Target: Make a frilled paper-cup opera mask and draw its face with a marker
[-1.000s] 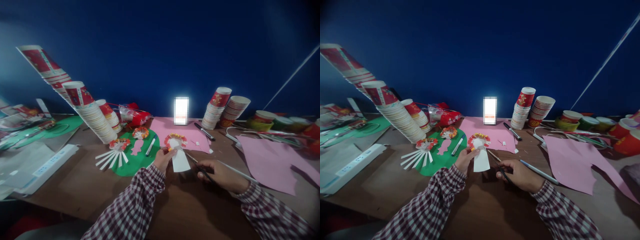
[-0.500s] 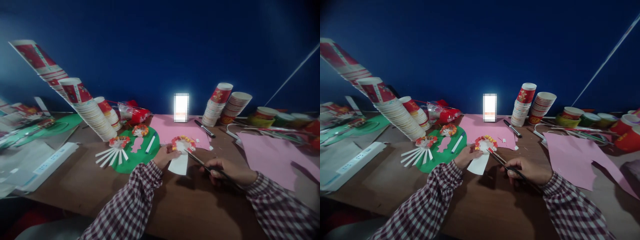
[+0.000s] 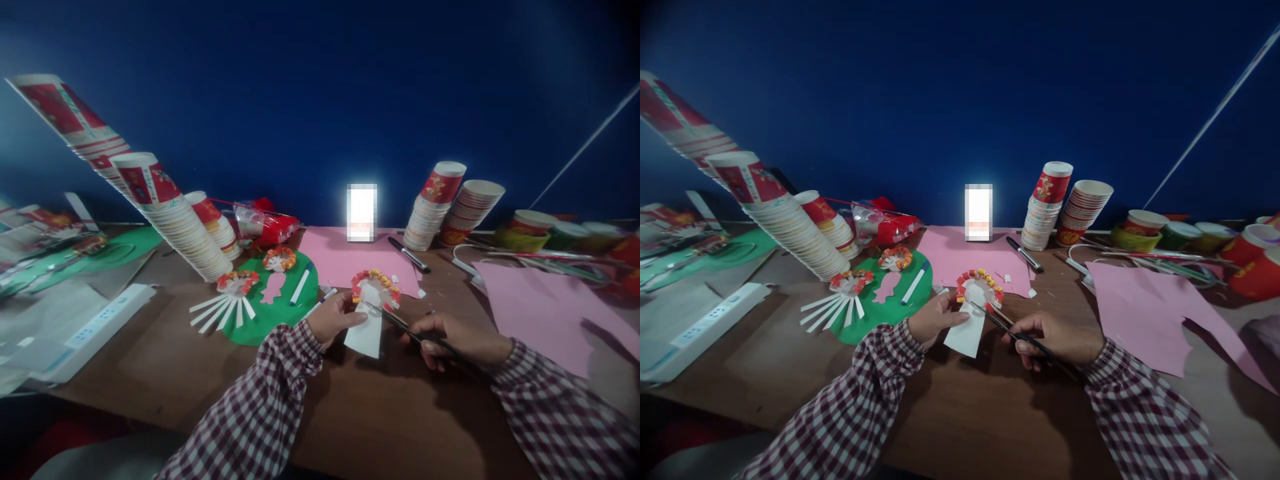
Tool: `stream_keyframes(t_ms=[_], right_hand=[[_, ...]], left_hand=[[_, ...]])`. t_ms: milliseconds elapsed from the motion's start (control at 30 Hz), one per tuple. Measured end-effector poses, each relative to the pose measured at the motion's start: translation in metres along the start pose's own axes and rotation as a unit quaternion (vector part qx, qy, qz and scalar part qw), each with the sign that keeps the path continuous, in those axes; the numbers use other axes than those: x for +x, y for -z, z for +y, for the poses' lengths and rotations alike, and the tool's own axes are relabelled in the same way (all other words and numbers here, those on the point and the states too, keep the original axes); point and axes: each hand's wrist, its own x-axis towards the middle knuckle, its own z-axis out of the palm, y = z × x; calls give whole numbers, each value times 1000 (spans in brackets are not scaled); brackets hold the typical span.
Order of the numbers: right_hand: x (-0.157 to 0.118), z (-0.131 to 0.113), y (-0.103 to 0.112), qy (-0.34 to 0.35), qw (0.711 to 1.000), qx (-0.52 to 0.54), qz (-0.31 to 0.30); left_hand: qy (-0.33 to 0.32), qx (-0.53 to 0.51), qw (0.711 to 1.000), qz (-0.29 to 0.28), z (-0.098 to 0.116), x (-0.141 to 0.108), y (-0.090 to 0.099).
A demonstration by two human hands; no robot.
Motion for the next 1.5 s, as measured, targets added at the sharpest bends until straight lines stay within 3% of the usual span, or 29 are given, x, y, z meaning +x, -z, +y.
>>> stream_keyframes(t_ms=[400, 767, 1500], right_hand=[[-1, 3, 1, 7, 1000, 9, -25], [-1, 0, 0, -13, 1000, 7, -12], [1, 2, -2, 23, 1000, -9, 16]], left_hand=[[29, 7, 1000, -1, -2, 5, 13], [28, 19, 999, -4, -2, 3, 10], [32, 12, 999, 9, -4, 5, 10]])
